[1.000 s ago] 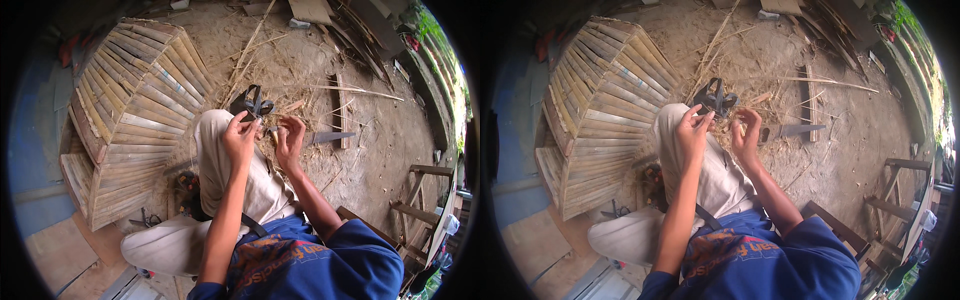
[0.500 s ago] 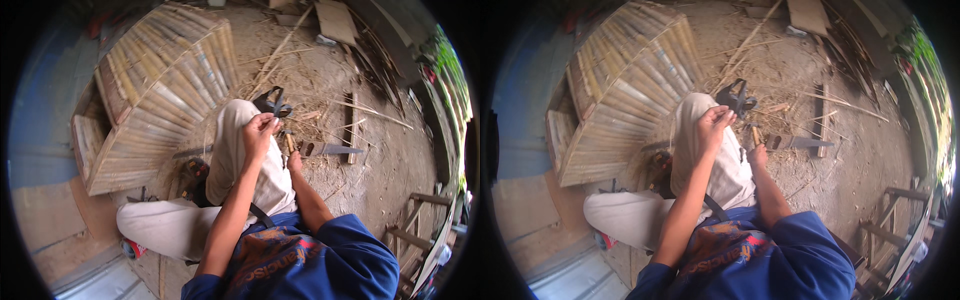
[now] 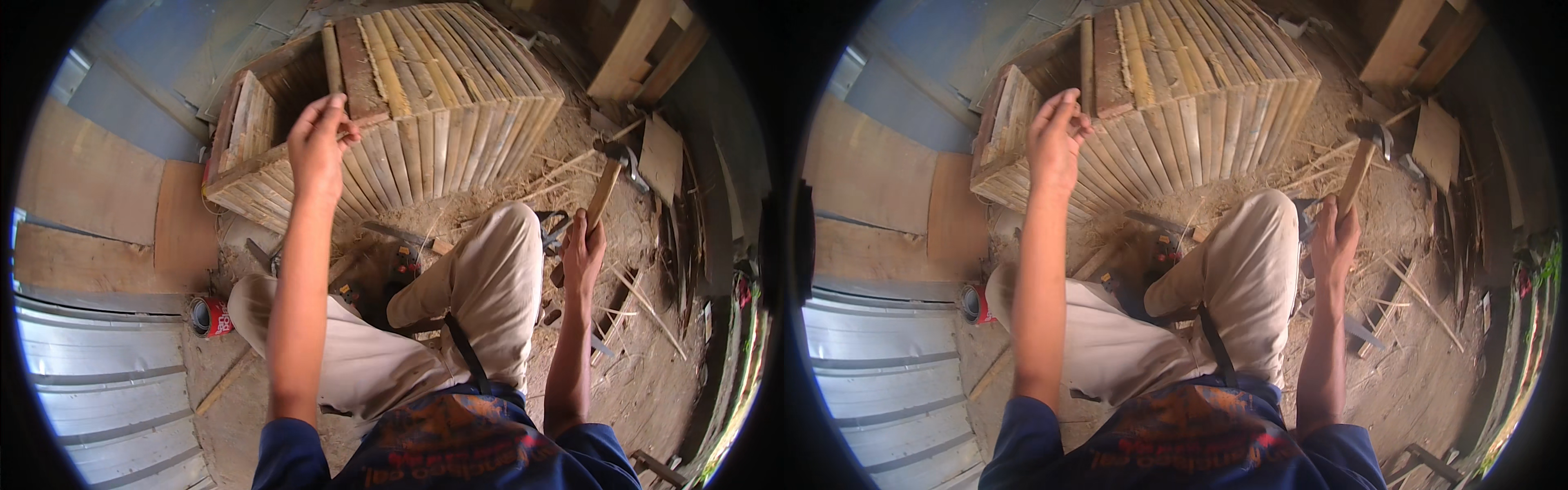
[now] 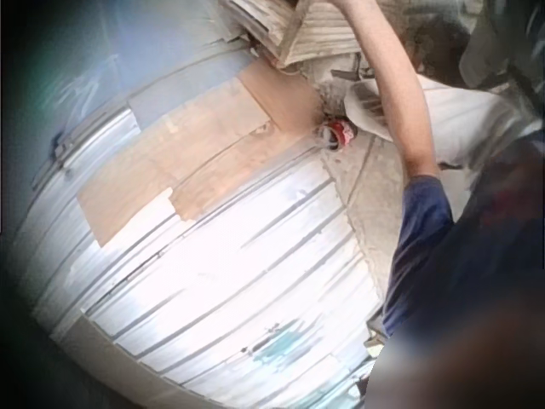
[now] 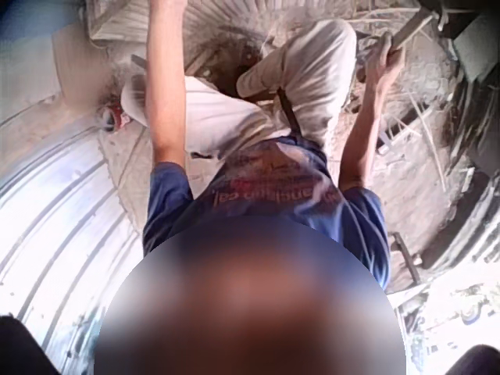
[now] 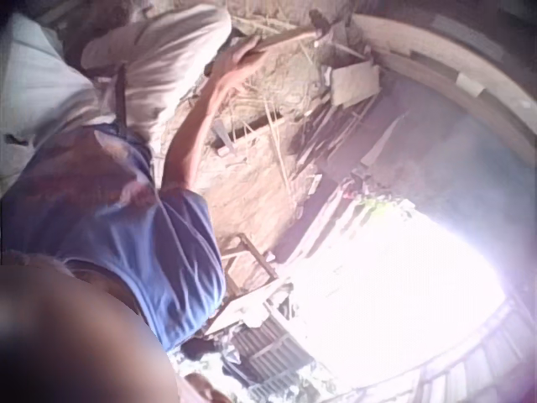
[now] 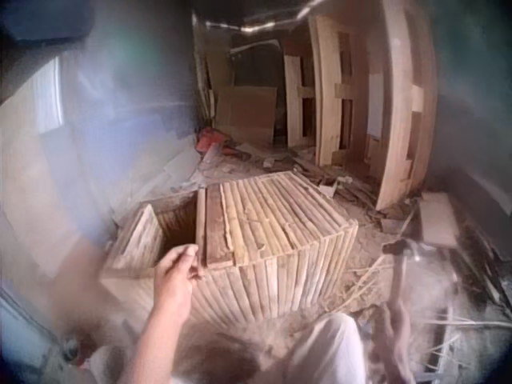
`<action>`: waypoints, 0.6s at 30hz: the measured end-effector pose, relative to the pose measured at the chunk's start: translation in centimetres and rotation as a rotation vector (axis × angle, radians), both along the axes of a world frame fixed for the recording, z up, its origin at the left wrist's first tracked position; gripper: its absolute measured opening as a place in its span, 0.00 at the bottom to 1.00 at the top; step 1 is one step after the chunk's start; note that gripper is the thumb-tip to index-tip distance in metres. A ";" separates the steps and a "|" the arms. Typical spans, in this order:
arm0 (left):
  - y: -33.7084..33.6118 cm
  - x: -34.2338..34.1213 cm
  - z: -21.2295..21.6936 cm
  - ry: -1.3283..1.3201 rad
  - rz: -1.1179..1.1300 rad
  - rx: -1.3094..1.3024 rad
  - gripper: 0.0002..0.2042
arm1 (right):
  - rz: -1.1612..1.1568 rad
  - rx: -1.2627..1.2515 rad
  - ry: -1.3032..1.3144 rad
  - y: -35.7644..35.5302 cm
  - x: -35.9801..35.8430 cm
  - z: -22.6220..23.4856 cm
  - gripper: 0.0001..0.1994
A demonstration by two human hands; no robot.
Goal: The person uses a knife to shave and shape a thin wooden strip, then fits it into a wooden box-like structure. They use a hammer to drive nails into the structure to secure the pieces together.
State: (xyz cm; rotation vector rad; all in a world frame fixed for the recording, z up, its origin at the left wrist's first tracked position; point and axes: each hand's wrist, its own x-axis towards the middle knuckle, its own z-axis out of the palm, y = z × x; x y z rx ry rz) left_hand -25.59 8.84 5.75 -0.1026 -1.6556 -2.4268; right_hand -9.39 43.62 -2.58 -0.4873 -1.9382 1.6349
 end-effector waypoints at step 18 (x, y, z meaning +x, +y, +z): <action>-15.4 -28.1 -2.1 -0.101 -0.019 -0.059 0.12 | 0.456 1.234 -0.261 -30.3 -55.3 12.5 0.34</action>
